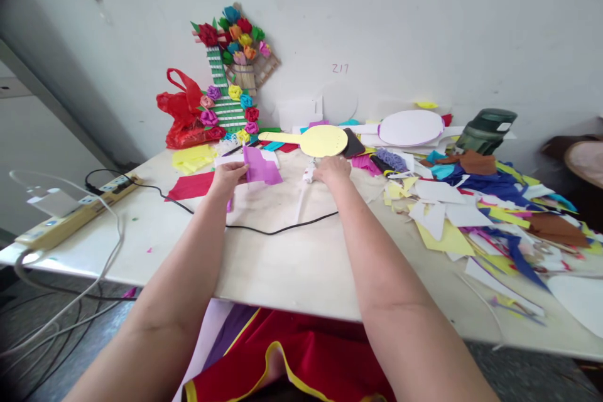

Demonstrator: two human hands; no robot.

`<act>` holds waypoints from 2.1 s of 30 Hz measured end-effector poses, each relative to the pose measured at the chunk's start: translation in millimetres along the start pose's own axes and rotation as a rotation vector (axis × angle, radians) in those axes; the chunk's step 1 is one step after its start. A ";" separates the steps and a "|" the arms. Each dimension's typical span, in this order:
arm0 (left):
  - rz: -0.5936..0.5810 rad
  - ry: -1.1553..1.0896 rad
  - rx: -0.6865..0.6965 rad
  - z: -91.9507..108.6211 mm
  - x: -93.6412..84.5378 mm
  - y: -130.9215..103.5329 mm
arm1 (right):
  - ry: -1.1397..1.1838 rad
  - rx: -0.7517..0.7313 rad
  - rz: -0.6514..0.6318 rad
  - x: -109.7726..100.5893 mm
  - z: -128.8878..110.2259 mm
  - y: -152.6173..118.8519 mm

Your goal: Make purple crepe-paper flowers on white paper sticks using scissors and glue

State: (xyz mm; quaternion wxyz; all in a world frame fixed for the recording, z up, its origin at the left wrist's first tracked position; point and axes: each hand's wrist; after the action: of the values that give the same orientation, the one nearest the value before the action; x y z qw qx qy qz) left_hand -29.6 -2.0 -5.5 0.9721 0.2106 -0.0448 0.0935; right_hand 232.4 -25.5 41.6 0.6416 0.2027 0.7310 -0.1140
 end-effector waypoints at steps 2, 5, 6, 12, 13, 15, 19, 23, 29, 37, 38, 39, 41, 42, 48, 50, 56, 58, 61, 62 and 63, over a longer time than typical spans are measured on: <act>-0.001 0.000 -0.001 -1.1 -0.5 0.6 | -0.002 0.013 0.014 -1.0 0.0 0.3; -0.003 0.013 -0.002 -2.2 -1.5 1.4 | -0.004 0.030 0.027 -4.7 -0.7 1.3; -0.003 0.017 -0.003 -1.9 -1.6 1.3 | -0.002 0.029 0.023 -6.8 -0.7 1.6; -0.002 -0.008 -0.023 9.6 2.7 -4.5 | 0.029 0.027 -0.003 -20.2 8.4 6.0; 0.007 -0.011 -0.033 11.9 3.9 -5.7 | 0.037 0.028 -0.010 -20.8 11.4 8.0; 0.013 -0.015 -0.046 15.0 6.1 -7.4 | 0.046 0.031 -0.021 -20.1 17.2 12.7; -0.007 -0.018 -0.056 14.6 9.2 -7.8 | 0.024 0.051 -0.041 -14.9 22.7 19.9; -0.034 -0.006 -0.043 9.8 10.4 -7.1 | -0.003 0.054 -0.027 -7.2 18.0 17.9; -0.079 0.014 -0.041 7.6 10.6 -7.7 | 0.036 0.071 0.030 9.8 10.3 15.9; -0.099 0.017 -0.043 10.7 11.7 -10.8 | 0.152 0.122 -0.009 -0.7 28.7 25.8; -0.098 0.021 -0.044 10.9 11.9 -11.0 | 0.162 0.131 -0.002 -3.7 31.9 27.7; -0.099 0.024 -0.046 11.2 12.1 -11.2 | 0.161 0.141 -0.003 -6.2 35.1 29.7; -0.105 0.024 -0.047 11.6 12.3 -11.7 | 0.132 0.166 -0.013 -8.6 41.5 33.5; -0.112 0.020 -0.046 11.7 12.3 -11.9 | 0.113 0.177 -0.023 -8.5 44.7 35.1; -0.160 0.012 -0.030 11.2 11.2 -12.4 | 0.017 0.242 -0.026 -1.5 59.3 36.2; -0.157 0.009 -0.035 11.4 11.0 -12.4 | 0.012 0.241 -0.022 -2.7 59.2 34.0; -0.112 0.003 -0.044 7.7 9.5 -9.5 | 0.031 0.121 -0.041 -15.4 39.0 26.8; -0.105 0.015 -0.046 5.6 8.7 -8.2 | -0.001 0.029 -0.099 -15.8 30.3 24.2; -0.097 0.027 -0.048 4.7 8.2 -7.4 | -0.037 -0.095 -0.168 -10.2 19.5 19.9; -0.095 0.027 -0.048 5.2 8.4 -7.5 | -0.054 -0.116 -0.200 -7.3 16.6 18.3; -0.093 0.026 -0.047 6.0 8.8 -7.9 | -0.078 -0.129 -0.225 -4.3 14.1 16.5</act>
State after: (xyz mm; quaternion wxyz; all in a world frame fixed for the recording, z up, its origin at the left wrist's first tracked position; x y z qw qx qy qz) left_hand -19.7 -10.2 -2.1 0.9805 0.1883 -0.0243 0.0500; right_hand 252.7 -17.4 45.2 0.6642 0.0733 0.7295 -0.1458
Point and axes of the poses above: each hand's wrist, its own y-axis towards the middle knuckle, its own x-axis out of the palm, z = x × y, and after that the axes turned 15 degrees about x, right-handed
